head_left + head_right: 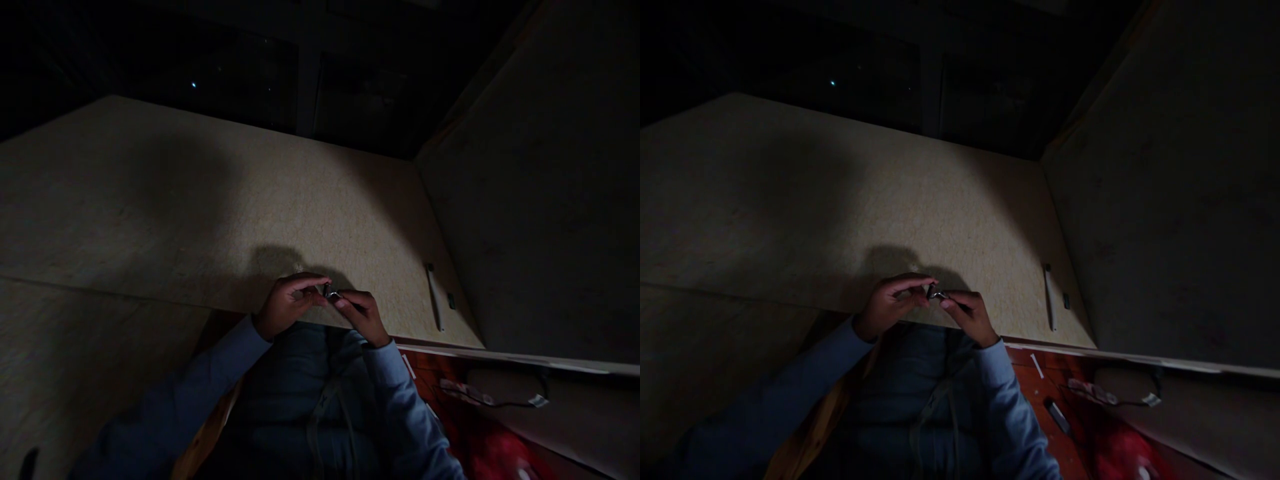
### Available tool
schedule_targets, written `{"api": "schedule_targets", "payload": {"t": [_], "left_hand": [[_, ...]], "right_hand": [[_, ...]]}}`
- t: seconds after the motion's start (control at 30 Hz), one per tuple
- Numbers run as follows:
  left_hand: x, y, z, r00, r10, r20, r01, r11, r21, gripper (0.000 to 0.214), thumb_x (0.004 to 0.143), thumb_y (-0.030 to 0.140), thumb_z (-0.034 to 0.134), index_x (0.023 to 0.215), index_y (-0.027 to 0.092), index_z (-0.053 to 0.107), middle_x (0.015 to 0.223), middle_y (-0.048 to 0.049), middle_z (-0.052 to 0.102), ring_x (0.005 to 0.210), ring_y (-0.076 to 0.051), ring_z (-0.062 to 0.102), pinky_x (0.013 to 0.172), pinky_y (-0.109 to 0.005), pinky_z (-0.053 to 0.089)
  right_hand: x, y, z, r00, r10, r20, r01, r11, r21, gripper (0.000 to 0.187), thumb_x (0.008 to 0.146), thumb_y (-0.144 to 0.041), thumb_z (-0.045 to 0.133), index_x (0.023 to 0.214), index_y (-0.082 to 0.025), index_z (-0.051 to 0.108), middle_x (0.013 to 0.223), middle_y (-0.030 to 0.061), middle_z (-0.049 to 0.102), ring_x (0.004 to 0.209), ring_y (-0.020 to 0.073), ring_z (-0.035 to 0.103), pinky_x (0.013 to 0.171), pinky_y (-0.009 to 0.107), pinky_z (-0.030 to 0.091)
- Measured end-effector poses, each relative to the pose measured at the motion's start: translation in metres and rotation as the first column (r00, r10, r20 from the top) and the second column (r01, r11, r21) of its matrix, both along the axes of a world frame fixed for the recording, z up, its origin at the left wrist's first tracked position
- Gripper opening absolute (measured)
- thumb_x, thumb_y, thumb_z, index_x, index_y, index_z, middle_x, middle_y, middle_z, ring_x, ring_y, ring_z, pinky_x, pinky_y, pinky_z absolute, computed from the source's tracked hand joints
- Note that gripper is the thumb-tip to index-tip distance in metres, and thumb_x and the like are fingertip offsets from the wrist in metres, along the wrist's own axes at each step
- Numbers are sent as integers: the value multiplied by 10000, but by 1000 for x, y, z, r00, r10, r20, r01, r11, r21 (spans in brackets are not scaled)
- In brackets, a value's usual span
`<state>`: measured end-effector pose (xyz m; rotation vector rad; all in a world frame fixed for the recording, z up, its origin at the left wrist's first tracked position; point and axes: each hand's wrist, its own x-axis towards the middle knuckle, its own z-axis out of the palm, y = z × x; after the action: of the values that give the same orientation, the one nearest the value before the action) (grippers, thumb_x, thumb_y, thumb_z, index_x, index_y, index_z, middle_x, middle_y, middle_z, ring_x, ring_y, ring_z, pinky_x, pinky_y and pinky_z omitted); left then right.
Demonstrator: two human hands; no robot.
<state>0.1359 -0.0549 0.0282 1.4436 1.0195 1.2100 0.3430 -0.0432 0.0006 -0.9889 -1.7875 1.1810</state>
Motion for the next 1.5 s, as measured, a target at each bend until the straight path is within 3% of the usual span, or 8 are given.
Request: {"api": "schedule_targets", "payload": {"t": [0.2, 0.47, 0.83, 1.23, 1.5], "left_hand": [[1, -1, -1, 1000, 2, 17, -1, 1000, -28, 298, 805, 282, 758, 1080, 167, 766, 1055, -108, 763, 748, -153, 702, 717, -255, 561], [-1, -1, -3, 1000, 31, -4, -31, 998, -47, 339, 809, 308, 753, 1107, 147, 756, 959, -106, 774, 730, -157, 683, 714, -262, 549], [0, -1, -4, 999, 14, 34, -11, 998, -67, 329, 795, 303, 769, 1091, 160, 764, 1002, -101, 771, 719, -140, 673, 710, -251, 544], [1, -1, -3, 1000, 15, 23, -14, 998, -55, 329, 777, 289, 780, 1080, 159, 771, 990, -97, 777, 708, -146, 689, 703, -245, 551], [0, -2, -4, 1000, 14, -2, -14, 1000, -23, 295, 803, 270, 745, 1074, 157, 774, 967, -95, 779, 741, -171, 733, 720, -257, 579]], "right_hand": [[1, 0, -6, 999, -47, -11, 47, 998, 51, 387, 907, -502, 625, 848, -157, 791, 649, 37, 634, 584, 145, 527, 549, 246, 415], [4, 0, -10, 997, -81, -3, 81, 994, 80, 383, 918, -497, 617, 876, -167, 806, 717, 60, 710, 627, 169, 607, 583, 262, 467], [3, 1, -8, 998, -59, -36, 62, 995, 80, 316, 916, -449, 642, 945, -187, 816, 768, 57, 746, 653, 173, 648, 611, 263, 495], [2, -1, -6, 999, -44, 17, 43, 997, 61, 379, 924, -494, 617, 903, -167, 807, 737, 59, 714, 651, 175, 621, 604, 264, 475], [0, -1, -1, 1000, 13, 28, -14, 1000, 26, 389, 930, -484, 600, 818, -148, 762, 596, 7, 528, 556, 123, 456, 532, 240, 365]]}}
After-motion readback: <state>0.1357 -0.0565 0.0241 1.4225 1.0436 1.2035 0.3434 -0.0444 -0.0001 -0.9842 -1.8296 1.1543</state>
